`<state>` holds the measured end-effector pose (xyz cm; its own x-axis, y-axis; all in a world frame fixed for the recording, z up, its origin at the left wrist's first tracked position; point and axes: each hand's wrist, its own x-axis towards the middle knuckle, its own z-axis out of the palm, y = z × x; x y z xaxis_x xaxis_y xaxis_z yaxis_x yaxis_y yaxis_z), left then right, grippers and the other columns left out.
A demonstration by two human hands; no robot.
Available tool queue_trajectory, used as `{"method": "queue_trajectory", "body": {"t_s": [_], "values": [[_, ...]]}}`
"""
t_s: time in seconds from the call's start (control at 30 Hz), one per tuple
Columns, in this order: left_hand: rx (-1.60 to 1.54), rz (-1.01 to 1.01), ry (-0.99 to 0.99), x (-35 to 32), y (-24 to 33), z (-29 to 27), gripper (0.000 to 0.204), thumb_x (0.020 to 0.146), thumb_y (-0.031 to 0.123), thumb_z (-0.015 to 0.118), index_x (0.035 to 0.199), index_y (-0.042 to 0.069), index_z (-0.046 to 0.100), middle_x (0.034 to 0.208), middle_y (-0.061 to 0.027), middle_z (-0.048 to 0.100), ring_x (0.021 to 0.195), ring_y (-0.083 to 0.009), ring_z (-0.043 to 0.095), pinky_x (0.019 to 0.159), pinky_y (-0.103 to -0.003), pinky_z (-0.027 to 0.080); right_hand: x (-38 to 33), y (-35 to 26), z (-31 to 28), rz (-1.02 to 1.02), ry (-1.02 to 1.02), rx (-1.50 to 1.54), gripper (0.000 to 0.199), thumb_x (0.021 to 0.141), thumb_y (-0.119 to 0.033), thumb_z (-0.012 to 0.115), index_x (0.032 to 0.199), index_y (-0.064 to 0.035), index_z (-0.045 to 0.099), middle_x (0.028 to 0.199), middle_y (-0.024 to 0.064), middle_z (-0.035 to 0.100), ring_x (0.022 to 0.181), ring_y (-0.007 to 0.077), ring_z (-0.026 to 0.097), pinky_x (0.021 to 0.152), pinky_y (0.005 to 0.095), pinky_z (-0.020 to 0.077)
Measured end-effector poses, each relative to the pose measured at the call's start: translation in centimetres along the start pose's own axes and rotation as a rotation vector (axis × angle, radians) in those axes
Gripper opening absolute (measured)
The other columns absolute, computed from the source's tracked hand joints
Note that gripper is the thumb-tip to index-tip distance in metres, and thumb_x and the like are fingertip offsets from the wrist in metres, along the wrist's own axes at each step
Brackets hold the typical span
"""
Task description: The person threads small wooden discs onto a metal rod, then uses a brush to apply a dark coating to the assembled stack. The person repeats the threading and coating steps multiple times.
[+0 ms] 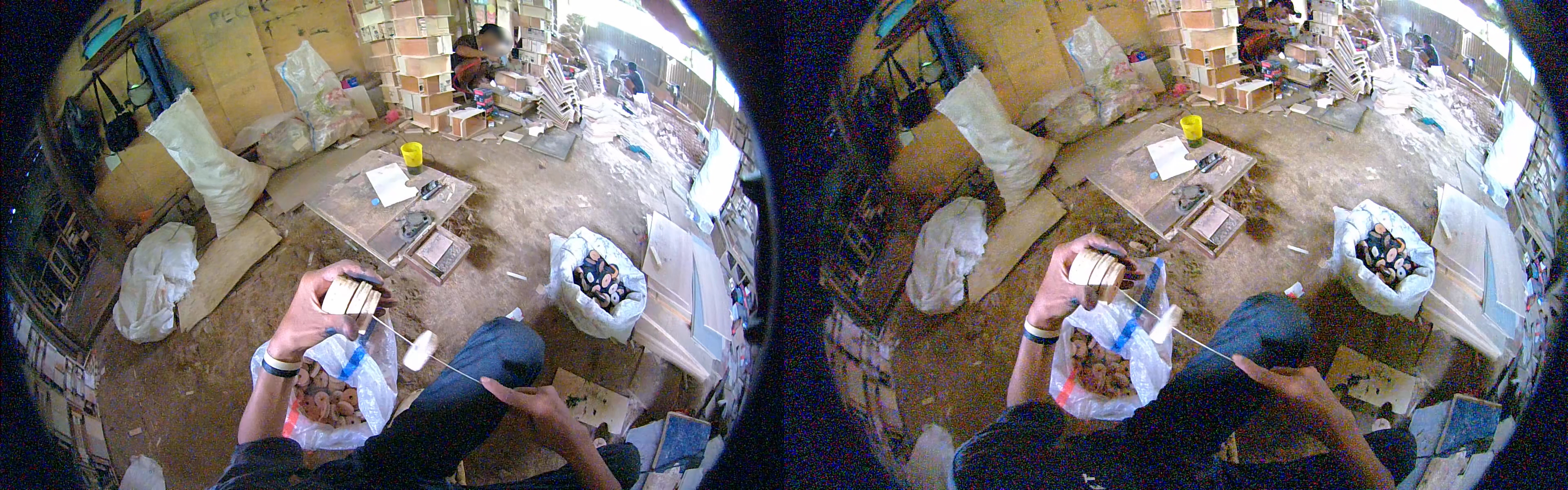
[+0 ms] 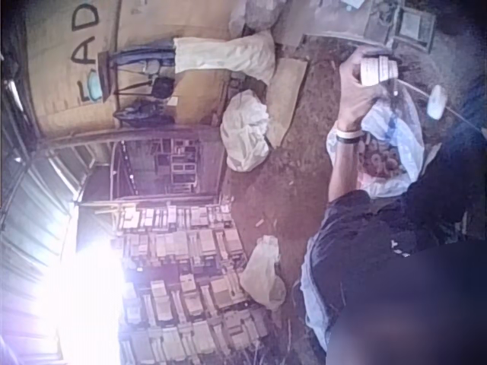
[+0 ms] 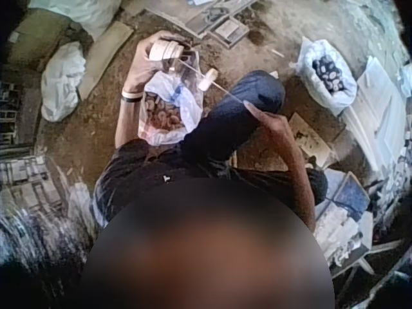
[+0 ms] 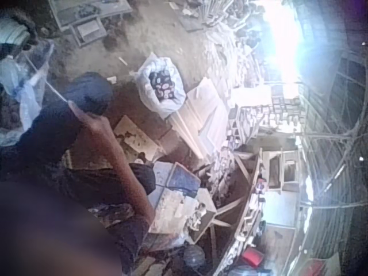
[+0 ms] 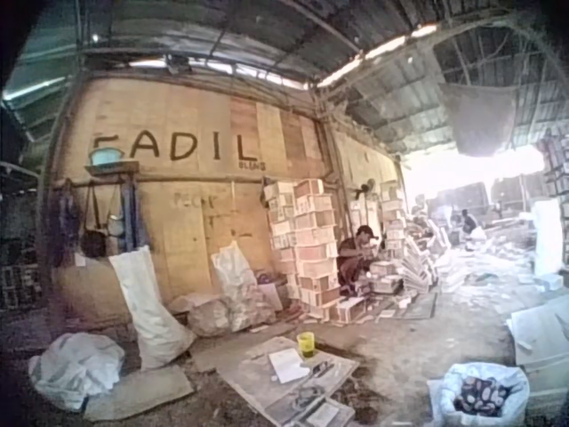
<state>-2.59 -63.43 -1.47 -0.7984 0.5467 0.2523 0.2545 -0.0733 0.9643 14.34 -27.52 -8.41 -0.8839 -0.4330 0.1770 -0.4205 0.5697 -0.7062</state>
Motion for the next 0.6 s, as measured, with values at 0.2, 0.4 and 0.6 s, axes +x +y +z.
{"method": "queue_trajectory", "body": {"t_s": [0.2, 0.4, 0.6], "values": [[-0.138, 0.064, 0.0, 0.1, -0.2, 0.4, 0.074, 0.061, 0.033, 0.097, 0.118, -0.003, 0.067, 0.113, -0.0137, 0.073, 0.105, -0.0267, 0.072, 0.095, -0.039, 0.057, 0.3, 0.0, -0.4, -0.051, 0.038, 0.055, 0.071, 0.083, 0.007, 0.06, 0.148, -0.0216, 0.057, 0.107, 0.0237, 0.074, 0.094, 0.0409, 0.074, 0.083, 0.0428, 0.0596], [0.145, 0.148, 0.113, 0.3, -0.1, 1.0, 0.087, 0.065, 0.054, 0.094, 0.122, -0.004, 0.065, 0.116, -0.0141, 0.072, 0.104, -0.0262, 0.071, 0.096, -0.039, 0.055, 0.0, 0.2, -0.6, 0.032, 0.028, 0.061, 0.066, 0.083, 0.005, 0.061, 0.145, -0.0164, 0.059, 0.118, 0.0237, 0.072, 0.104, 0.0386, 0.073, 0.091, 0.0408, 0.0581], [0.152, 0.197, 0.005, 0.4, 0.7, 0.6, 0.094, 0.063, 0.042, 0.096, 0.136, -0.003, 0.059, 0.113, -0.0119, 0.074, 0.101, -0.0176, 0.07, 0.087, -0.031, 0.055, -0.3, 0.7, -0.6, 0.049, 0.02, 0.149, 0.063, 0.086, 0.005, 0.062, 0.146, -0.014, 0.058, 0.126, 0.0224, 0.07, 0.11, 0.0338, 0.073, 0.096, 0.038, 0.0549]]}}
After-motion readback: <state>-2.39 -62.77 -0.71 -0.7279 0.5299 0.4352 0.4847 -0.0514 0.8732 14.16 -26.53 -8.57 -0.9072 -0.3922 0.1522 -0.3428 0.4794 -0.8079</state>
